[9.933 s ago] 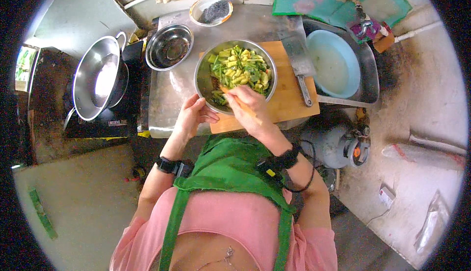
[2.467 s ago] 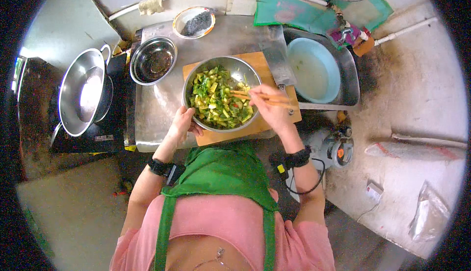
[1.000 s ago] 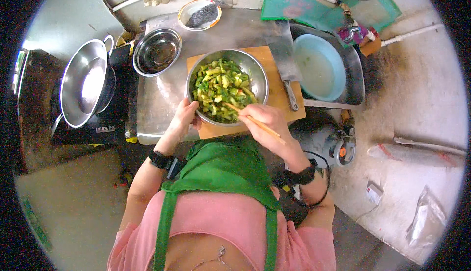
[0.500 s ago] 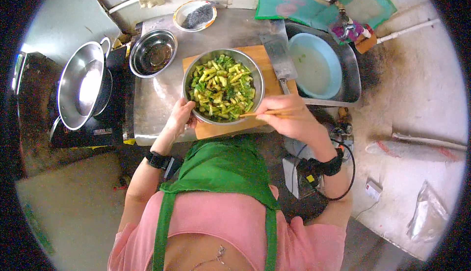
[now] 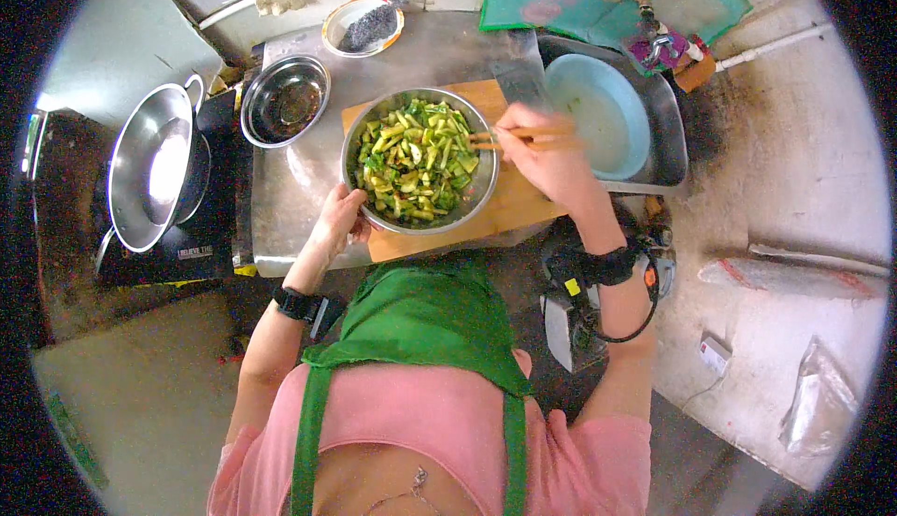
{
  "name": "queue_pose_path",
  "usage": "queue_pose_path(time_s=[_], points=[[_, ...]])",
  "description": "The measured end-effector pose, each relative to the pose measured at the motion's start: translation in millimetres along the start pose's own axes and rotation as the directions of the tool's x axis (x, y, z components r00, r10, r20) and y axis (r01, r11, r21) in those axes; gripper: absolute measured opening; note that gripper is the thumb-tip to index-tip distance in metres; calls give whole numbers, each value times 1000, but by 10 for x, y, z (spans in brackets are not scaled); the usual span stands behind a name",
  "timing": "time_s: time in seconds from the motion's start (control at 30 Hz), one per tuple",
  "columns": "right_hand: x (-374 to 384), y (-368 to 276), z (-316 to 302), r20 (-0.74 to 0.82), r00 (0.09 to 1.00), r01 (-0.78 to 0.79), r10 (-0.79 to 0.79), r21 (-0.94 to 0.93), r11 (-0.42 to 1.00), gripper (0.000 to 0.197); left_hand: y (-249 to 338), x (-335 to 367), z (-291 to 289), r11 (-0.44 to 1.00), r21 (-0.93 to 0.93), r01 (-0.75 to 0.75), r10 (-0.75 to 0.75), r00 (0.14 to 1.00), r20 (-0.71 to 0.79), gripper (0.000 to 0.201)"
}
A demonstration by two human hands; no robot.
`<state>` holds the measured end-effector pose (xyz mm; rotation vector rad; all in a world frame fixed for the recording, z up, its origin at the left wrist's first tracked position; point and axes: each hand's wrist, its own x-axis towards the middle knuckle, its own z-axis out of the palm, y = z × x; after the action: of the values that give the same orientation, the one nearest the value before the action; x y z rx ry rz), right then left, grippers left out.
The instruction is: The person sprinkles seasoning from a small container and a plastic bag onto chopped vegetables in a bowl, stirs the mixture with chopsticks, and transfers a portion of the vegetables into a second small bowl.
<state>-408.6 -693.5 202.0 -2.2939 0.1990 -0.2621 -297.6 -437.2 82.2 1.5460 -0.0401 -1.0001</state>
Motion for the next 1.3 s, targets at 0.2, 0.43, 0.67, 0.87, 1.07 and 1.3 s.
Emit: queue_pose_path(time_s=[0.2, 0.43, 0.67, 0.87, 1.07, 1.3], points=[[-594, 63, 545, -34, 990, -127, 134, 167, 978, 9, 12, -33, 44, 999, -4, -43, 42, 999, -13, 15], [-490, -539, 511, -8, 993, 118, -117, 62, 991, 3, 37, -51, 25, 1000, -4, -17, 17, 1000, -13, 16], [-640, -162, 1009, -18, 904, 422, -427, -119, 899, 6, 9, 0, 7, 1000, -19, 0, 2, 998, 55, 27], [-332, 66, 481, -29, 982, 181, -186, -132, 975, 7, 31, 7, 0, 1000, 13, 5, -6, 999, 52, 27], [-429, -372, 44, 152, 988, -17, 11, 37, 999, 7, 21, -19, -6, 1000, 7, -17, 17, 1000, 20, 20], [-341, 221, 253, 24, 999, 35, -33, -73, 997, 8, 26, 9, 9, 999, 29, -20, 19, 999, 48, 20]])
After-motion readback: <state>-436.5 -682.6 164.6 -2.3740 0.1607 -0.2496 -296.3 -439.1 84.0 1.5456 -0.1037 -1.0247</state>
